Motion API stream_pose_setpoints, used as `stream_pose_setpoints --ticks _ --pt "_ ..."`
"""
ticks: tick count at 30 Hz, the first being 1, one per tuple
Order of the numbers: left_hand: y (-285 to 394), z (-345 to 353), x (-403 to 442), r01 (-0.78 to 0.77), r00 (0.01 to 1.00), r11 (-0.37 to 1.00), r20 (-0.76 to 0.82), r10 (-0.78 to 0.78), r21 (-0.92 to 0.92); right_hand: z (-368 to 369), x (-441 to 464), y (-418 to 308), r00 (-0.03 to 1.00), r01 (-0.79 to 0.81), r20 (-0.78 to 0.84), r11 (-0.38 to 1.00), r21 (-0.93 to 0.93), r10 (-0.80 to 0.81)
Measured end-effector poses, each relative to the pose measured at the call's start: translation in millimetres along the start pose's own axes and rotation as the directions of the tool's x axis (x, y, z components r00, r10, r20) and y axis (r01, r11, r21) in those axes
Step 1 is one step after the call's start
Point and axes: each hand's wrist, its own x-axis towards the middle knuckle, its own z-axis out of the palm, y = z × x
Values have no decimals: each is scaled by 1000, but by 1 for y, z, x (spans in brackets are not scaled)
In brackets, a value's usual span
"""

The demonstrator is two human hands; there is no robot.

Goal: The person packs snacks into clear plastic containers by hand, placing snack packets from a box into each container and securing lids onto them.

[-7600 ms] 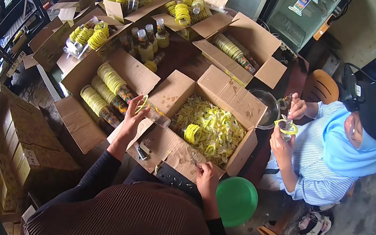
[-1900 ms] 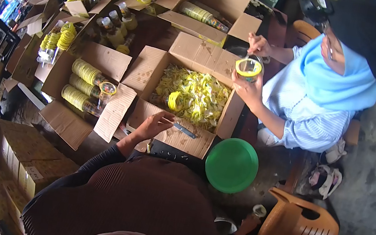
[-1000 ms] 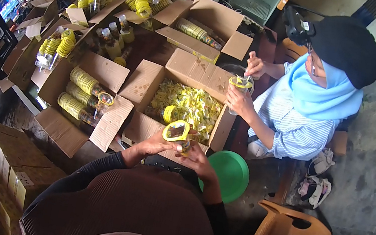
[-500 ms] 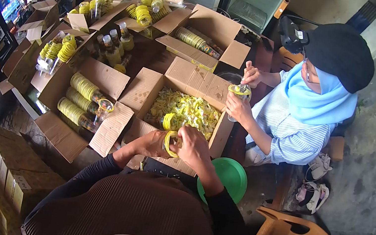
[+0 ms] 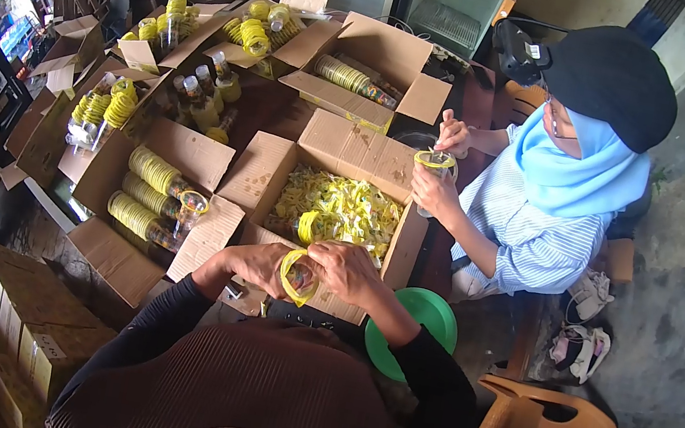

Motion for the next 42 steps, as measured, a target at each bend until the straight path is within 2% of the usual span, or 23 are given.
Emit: stream_pose_setpoints --ticks 6,9,10,12,13,14,16,18,19,20,21,22,23,24,26,30,32,33,36,38,39,40,42 --pt "17 11 -2 -88 993 996 -85 87 -1 2 -8 6 997 56 -64 947 315 -38" --pt "20 16 1 -103 981 995 -162 104 17 10 -11 7 982 -134 2 682 719 191" --pt "9 20 1 -102 982 995 -157 103 13 13 -12 8 980 -138 2 680 720 197" --pt "-2 25 4 -132 924 915 -287 253 380 27 -12 15 945 -116 -58 497 860 321" --pt "3 25 6 -93 932 978 -328 151 186 35 -8 18 910 -33 -192 526 850 367" --pt "0 27 5 -92 933 978 -326 150 186 38 -8 25 909 -33 -193 525 850 368" --pt "-9 32 0 -47 821 930 -517 244 364 43 -6 45 671 28 -223 276 961 707" --pt "4 31 -13 89 744 931 -645 174 353 40 -21 103 634 98 -179 151 984 752" --pt "-1 28 -18 127 747 923 -647 151 363 37 -24 108 624 -38 -196 280 959 756" --pt "-7 27 -23 168 751 913 -648 126 372 42 -25 108 621 -34 -196 275 961 759" --pt "-8 29 -26 269 738 940 -672 -60 211 45 -24 104 706 -194 -257 530 826 660" --pt "-11 30 -25 272 736 938 -674 -59 214 47 -23 101 796 -302 -273 744 596 541" --pt "-14 31 -23 246 714 933 -700 9 263 44 -28 98 795 -489 -117 744 456 595" --pt "-19 33 -22 221 687 925 -722 78 310 52 -25 100 784 -520 -122 752 406 609" --pt "-51 37 -23 182 671 894 -716 191 409 70 -21 100 718 -504 -314 774 382 622" --pt "-55 33 -19 310 723 892 -691 5 330 104 -16 129 671 -456 -343 731 508 657" --pt "-55 31 -18 281 758 886 -651 32 370 111 -14 127 743 -409 -512 898 160 430" --pt "-57 29 -15 276 759 885 -650 39 376 104 -11 117 730 -447 -385 820 358 565" --pt "-73 35 -12 214 768 917 -638 56 338 75 4 67 783 -324 -376 840 435 496" --pt "-63 35 -6 222 772 922 -635 33 318 53 10 34 894 -175 -405 981 79 192" --pt "-61 36 -3 140 794 937 -601 86 320 46 13 21 944 -253 -226 967 -21 242" --pt "-58 36 0 59 811 947 -568 140 317 50 13 14 936 -175 -334 971 -166 112" --pt "-52 39 5 158 837 872 -531 130 463 52 14 10 953 -161 -293 948 -276 76"
